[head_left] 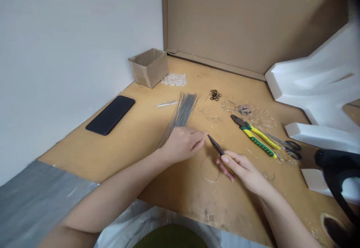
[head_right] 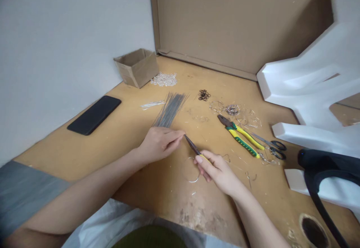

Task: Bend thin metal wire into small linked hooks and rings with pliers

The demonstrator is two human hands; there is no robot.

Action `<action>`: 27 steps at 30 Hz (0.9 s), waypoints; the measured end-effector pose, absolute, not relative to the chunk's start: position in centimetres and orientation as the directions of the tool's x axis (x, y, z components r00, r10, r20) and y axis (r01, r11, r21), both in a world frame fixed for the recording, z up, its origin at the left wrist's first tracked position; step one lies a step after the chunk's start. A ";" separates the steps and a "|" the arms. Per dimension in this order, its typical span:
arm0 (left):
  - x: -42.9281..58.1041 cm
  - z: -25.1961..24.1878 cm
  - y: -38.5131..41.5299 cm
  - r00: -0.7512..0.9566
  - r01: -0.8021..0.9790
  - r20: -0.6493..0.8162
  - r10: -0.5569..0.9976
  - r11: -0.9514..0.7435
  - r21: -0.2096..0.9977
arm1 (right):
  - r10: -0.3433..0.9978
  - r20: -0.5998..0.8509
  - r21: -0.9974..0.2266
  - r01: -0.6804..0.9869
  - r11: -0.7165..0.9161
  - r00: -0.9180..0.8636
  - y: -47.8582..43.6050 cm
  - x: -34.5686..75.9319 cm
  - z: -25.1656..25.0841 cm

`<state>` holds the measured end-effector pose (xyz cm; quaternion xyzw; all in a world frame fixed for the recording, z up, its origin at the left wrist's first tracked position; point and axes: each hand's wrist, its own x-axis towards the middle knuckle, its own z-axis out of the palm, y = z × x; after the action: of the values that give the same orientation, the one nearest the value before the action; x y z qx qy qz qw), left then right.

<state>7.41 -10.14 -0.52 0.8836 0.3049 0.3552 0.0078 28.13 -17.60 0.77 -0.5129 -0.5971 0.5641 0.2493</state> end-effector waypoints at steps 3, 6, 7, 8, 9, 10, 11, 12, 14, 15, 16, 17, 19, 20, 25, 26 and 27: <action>7.4 -0.5 -10.2 0.555 0.528 0.633 0.540 -0.816 0.234 | 0.902 -0.292 -0.915 0.366 -0.167 -0.319 -17.7 28.0 1.1; 7.2 -0.2 -10.1 0.577 0.516 0.615 0.537 -0.824 0.235 | 0.904 -0.290 -0.893 0.428 -0.138 -0.315 -17.7 28.2 1.7; 7.1 0.0 -10.1 0.598 0.503 0.598 0.534 -0.831 0.238 | 0.901 -0.292 -0.885 0.448 -0.127 -0.321 -17.7 28.3 1.8; 6.9 0.2 -10.0 0.624 0.487 0.575 0.530 -0.839 0.245 | 0.897 -0.295 -0.878 0.464 -0.119 -0.328 -17.7 28.4 2.0; 6.8 0.5 -10.0 0.652 0.467 0.547 0.525 -0.846 0.257 | 0.893 -0.300 -0.871 0.479 -0.112 -0.336 -17.7 28.5 2.0; 6.6 0.8 -9.9 0.680 0.445 0.516 0.521 -0.852 0.274 | 0.888 -0.305 -0.864 0.493 -0.106 -0.344 -17.7 28.6 2.1; 6.5 1.1 -9.9 0.705 0.426 0.485 0.518 -0.855 0.295 | 0.884 -0.308 -0.858 0.505 -0.098 -0.351 -17.7 28.7 2.1; 6.4 1.4 -9.8 0.725 0.411 0.453 0.519 -0.854 0.320 | 0.880 -0.311 -0.853 0.514 -0.091 -0.359 -17.7 28.9 2.1; 6.1 2.0 -9.8 0.758 0.385 0.394 0.520 -0.844 0.374 | 0.870 -0.318 -0.844 0.531 -0.078 -0.377 -17.8 29.1 2.2; 6.0 2.2 -9.8 0.771 0.369 0.372 0.518 -0.838 0.403 | 0.865 -0.318 -0.839 0.540 -0.068 -0.387 -17.8 29.3 2.2; 6.0 2.4 -9.8 0.782 0.348 0.355 0.513 -0.831 0.434 | 0.860 -0.317 -0.835 0.547 -0.054 -0.399 -17.8 29.4 2.2; 5.9 2.7 -9.8 0.793 0.320 0.344 0.503 -0.824 0.468 | 0.854 -0.315 -0.832 0.553 -0.038 -0.414 -17.9 29.6 2.3; 5.8 3.1 -9.9 0.817 0.254 0.324 0.477 -0.802 0.540 | 0.839 -0.308 -0.830 0.557 -0.007 -0.449 -17.9 29.9 2.3; 5.7 3.3 -9.9 0.828 0.224 0.313 0.465 -0.786 0.576 | 0.829 -0.307 -0.832 0.554 0.005 -0.468 -17.9 30.1 2.4; 5.5 4.0 -9.8 0.888 0.125 0.208 0.409 -0.652 0.747 | 0.781 -0.304 -0.853 0.522 0.031 -0.545 -17.9 30.5 2.3; 5.5 4.0 -9.8 0.899 0.110 0.186 0.397 -0.615 0.781 | 0.775 -0.303 -0.859 0.511 0.030 -0.554 -17.9 30.5 2.3; 5.5 4.0 -9.7 0.902 0.098 0.173 0.395 -0.577 0.811 | 0.772 -0.302 -0.867 0.497 0.021 -0.559 -17.9 30.5 2.4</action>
<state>5.46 -9.71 3.99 0.8716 0.1413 0.1699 0.4376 30.53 -17.88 2.36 -0.4514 -0.7030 0.5343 0.1286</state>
